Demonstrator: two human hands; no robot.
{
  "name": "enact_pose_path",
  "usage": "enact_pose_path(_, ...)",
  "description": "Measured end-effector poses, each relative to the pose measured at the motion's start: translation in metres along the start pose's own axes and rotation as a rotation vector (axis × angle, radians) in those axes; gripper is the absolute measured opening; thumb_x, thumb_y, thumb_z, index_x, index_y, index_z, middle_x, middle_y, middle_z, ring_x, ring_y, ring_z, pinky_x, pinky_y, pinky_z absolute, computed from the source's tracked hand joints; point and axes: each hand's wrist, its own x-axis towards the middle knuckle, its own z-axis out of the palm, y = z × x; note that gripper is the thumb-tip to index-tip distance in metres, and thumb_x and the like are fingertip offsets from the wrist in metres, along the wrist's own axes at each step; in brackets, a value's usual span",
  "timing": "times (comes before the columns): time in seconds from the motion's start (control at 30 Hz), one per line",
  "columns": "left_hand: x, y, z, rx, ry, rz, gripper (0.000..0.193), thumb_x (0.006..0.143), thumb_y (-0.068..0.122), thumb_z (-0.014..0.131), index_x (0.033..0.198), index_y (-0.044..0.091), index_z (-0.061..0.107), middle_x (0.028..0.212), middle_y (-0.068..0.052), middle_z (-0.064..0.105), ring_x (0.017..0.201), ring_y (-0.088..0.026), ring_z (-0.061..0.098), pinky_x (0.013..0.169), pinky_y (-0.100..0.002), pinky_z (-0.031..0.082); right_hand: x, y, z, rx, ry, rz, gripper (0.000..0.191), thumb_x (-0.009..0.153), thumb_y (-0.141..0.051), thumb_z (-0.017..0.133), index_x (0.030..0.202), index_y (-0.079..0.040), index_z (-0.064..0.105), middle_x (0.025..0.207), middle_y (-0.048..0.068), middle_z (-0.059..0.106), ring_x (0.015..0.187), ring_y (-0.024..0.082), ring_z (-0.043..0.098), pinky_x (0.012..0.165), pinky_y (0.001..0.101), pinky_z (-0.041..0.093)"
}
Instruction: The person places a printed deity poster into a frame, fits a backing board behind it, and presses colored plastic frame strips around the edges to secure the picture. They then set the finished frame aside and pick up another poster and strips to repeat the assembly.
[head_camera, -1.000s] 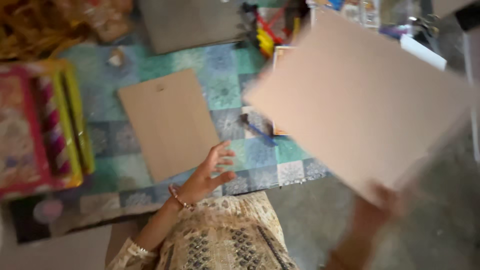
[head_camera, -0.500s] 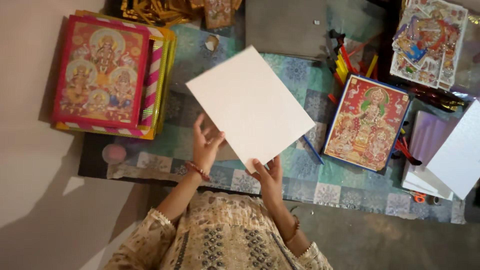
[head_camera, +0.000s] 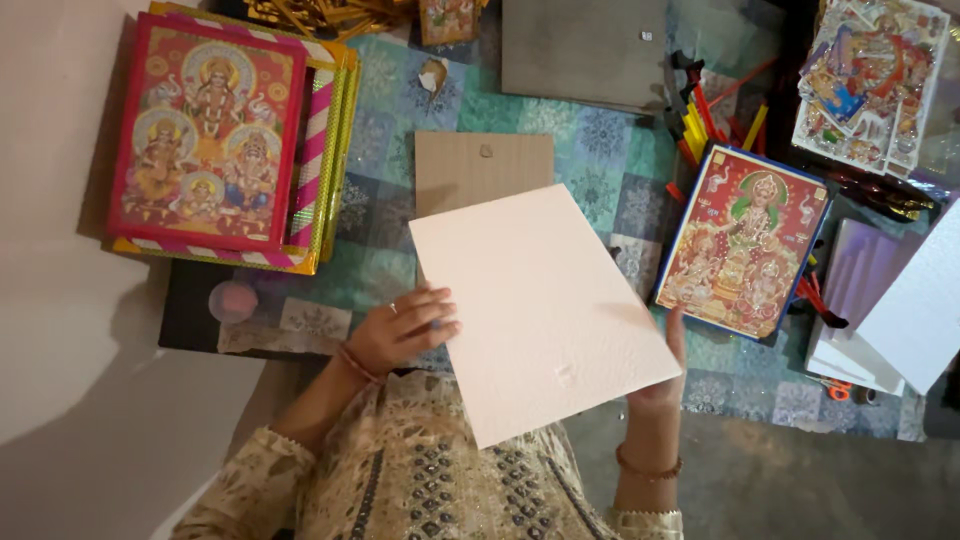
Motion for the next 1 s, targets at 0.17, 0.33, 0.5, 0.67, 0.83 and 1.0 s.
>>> enact_pose_path(0.17, -0.002, 0.004, 0.015, -0.080, -0.062, -0.211, 0.021, 0.097, 0.010, 0.064, 0.117, 0.011, 0.072, 0.126, -0.010, 0.068, 0.127, -0.027, 0.063, 0.112, -0.044, 0.053, -0.002, -0.001, -0.001, -0.472, 0.036, -0.034, 0.069, 0.091, -0.012, 0.062, 0.155, 0.007, 0.044, 0.142, 0.025, 0.061, 0.121, 0.031, 0.062, 0.100, 0.0378, 0.052)
enact_pose_path(0.33, 0.001, -0.043, 0.071, -0.147, 0.300, -0.641, 0.029, 0.107, 0.008, 0.055, 0.134, 0.015, 0.064, 0.135, -0.011, 0.066, 0.126, -0.025, 0.064, 0.102, -0.032, 0.056, 0.056, 0.022, -0.016, -0.646, 0.197, -0.051, 0.061, 0.091, 0.007, 0.059, 0.151, 0.003, 0.046, 0.142, 0.014, 0.061, 0.125, 0.019, 0.061, 0.101, 0.0299, 0.050)
enact_pose_path(0.5, -0.027, -0.077, 0.086, -0.617, 0.356, -1.277, 0.053, 0.110, 0.026, 0.061, 0.157, 0.007, 0.049, 0.118, -0.017, 0.056, 0.101, -0.024, 0.052, 0.092, -0.030, 0.044, 0.087, 0.042, -0.023, -0.707, 0.191, -0.005, 0.056, 0.092, 0.003, 0.061, 0.147, -0.001, 0.052, 0.128, 0.011, 0.067, 0.113, 0.018, 0.065, 0.092, 0.0310, 0.053)
enact_pose_path(0.67, -0.057, -0.089, 0.084, -0.801, 0.237, -1.222, 0.059, 0.087, 0.029, 0.079, 0.131, -0.004, 0.057, 0.121, -0.011, 0.069, 0.109, -0.020, 0.067, 0.094, -0.034, 0.055, 0.106, 0.049, -0.024, -0.843, 0.116, 0.102, 0.043, 0.099, -0.012, 0.064, 0.141, -0.003, 0.056, 0.122, 0.008, 0.072, 0.108, 0.016, 0.066, 0.088, 0.0309, 0.054)
enact_pose_path(0.83, -0.075, -0.104, 0.071, -1.307, 0.614, -1.435, 0.044, 0.096, 0.019, 0.076, 0.127, -0.010, 0.062, 0.123, -0.013, 0.071, 0.115, -0.024, 0.064, 0.103, -0.040, 0.047, 0.168, 0.078, -0.043, -1.256, 0.349, -0.175, 0.039, 0.104, -0.025, 0.065, 0.136, -0.004, 0.062, 0.119, 0.005, 0.072, 0.099, 0.014, 0.068, 0.081, 0.0300, 0.054)
enact_pose_path(1.0, -0.069, -0.114, 0.066, -1.483, 0.617, -1.367, 0.043, 0.094, 0.016, 0.072, 0.131, -0.002, 0.060, 0.130, -0.006, 0.067, 0.122, -0.019, 0.062, 0.107, -0.038, 0.046, 0.194, 0.075, -0.053, -1.261, 0.413, -0.071, 0.047, 0.093, -0.019, 0.070, 0.137, -0.008, 0.055, 0.103, 0.008, 0.071, 0.085, 0.014, 0.065, 0.069, 0.0296, 0.052)
